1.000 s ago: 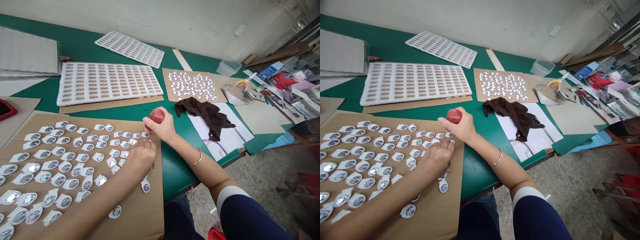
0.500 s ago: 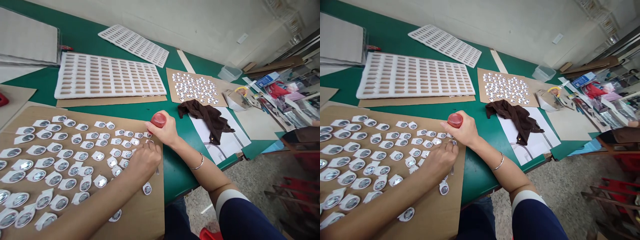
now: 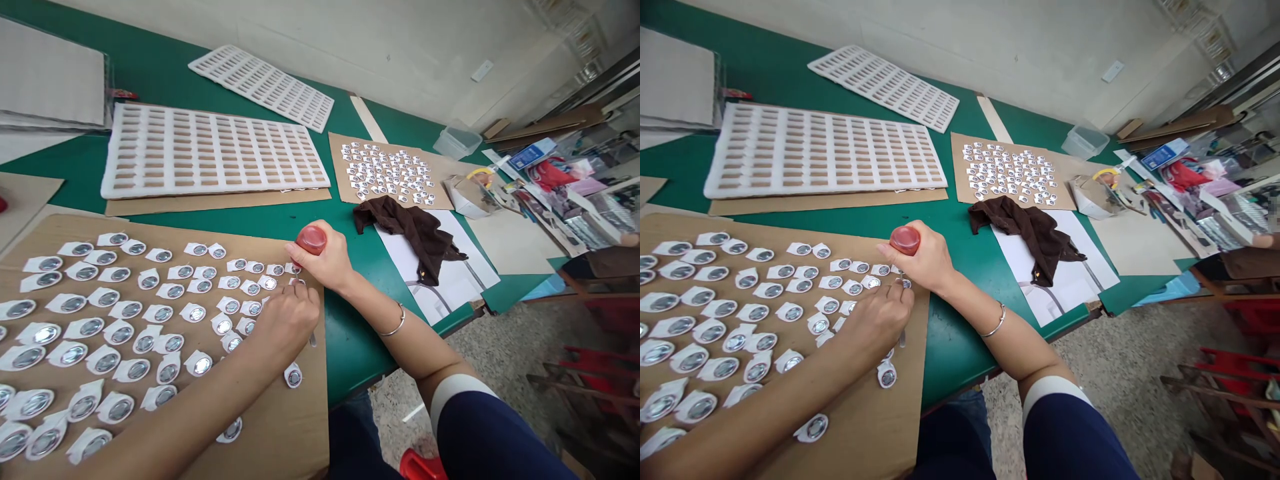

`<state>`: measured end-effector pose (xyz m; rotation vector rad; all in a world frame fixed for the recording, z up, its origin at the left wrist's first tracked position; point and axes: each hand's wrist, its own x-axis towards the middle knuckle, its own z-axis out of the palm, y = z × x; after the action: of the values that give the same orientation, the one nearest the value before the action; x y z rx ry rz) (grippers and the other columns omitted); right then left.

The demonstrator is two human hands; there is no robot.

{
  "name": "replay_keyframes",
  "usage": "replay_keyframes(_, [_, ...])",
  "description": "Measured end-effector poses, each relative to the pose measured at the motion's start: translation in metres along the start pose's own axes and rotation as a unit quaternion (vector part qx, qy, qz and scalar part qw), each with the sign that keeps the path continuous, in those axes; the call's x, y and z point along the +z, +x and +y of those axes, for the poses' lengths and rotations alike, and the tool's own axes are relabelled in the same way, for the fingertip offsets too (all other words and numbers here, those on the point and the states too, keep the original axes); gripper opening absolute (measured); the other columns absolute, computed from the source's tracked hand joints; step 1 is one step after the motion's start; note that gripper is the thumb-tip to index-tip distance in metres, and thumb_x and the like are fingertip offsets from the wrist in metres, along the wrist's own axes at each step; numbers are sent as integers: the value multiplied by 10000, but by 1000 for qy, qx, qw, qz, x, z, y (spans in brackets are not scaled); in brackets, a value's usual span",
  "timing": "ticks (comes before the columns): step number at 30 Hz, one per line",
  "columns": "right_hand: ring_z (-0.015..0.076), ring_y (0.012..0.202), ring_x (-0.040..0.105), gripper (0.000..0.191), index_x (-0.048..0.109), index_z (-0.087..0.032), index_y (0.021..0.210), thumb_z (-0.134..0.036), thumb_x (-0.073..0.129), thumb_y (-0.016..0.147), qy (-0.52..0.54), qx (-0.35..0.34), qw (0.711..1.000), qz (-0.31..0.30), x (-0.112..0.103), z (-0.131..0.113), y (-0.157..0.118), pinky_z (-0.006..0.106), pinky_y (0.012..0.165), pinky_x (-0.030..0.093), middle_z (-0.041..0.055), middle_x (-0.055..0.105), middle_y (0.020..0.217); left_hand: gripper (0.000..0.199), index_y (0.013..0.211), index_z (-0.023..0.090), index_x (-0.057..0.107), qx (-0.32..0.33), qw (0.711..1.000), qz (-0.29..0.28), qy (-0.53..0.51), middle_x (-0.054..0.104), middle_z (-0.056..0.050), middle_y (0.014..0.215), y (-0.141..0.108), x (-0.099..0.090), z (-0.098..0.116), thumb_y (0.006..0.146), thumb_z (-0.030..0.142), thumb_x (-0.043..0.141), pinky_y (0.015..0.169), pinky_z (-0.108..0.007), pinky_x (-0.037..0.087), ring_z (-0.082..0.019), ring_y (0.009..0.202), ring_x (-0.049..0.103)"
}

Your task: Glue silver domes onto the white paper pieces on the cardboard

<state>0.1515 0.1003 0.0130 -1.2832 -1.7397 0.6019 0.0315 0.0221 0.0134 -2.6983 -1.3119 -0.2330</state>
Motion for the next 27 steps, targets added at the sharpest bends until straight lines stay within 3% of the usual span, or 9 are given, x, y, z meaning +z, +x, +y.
replay_keyframes(5, [152,657,596,370,568,-226,787,-560,708,712,-6,-8,1000,11,0,0,1,297,629,499,-5,657,745,278,688,98,610,2,998,62,21,626,-126,660,-3,4,1,698,-92,408,536,-338,525,-250,585,623])
replay_keyframes(9, [149,656,594,358,568,-227,782,-545,717,709,-1,-10,1000,16,0,-1,1,290,628,496,-9,654,743,279,671,108,595,0,997,70,27,606,-109,633,-3,3,1,686,-98,407,507,-329,514,-241,557,609])
replay_keyframes(18, [142,645,590,359,560,-228,776,-535,731,703,7,-7,1000,14,-1,0,1,285,616,488,-18,657,735,291,694,102,595,2,999,43,22,604,-117,652,-3,2,1,708,-93,380,531,-333,524,-244,585,618])
replay_keyframes(27, [144,645,588,364,561,-228,780,-542,727,700,11,2,1000,27,0,2,2,294,623,500,-13,661,744,323,726,108,605,2,999,-39,-9,622,-118,694,1,-8,-1,719,-94,353,574,-349,541,-259,650,646])
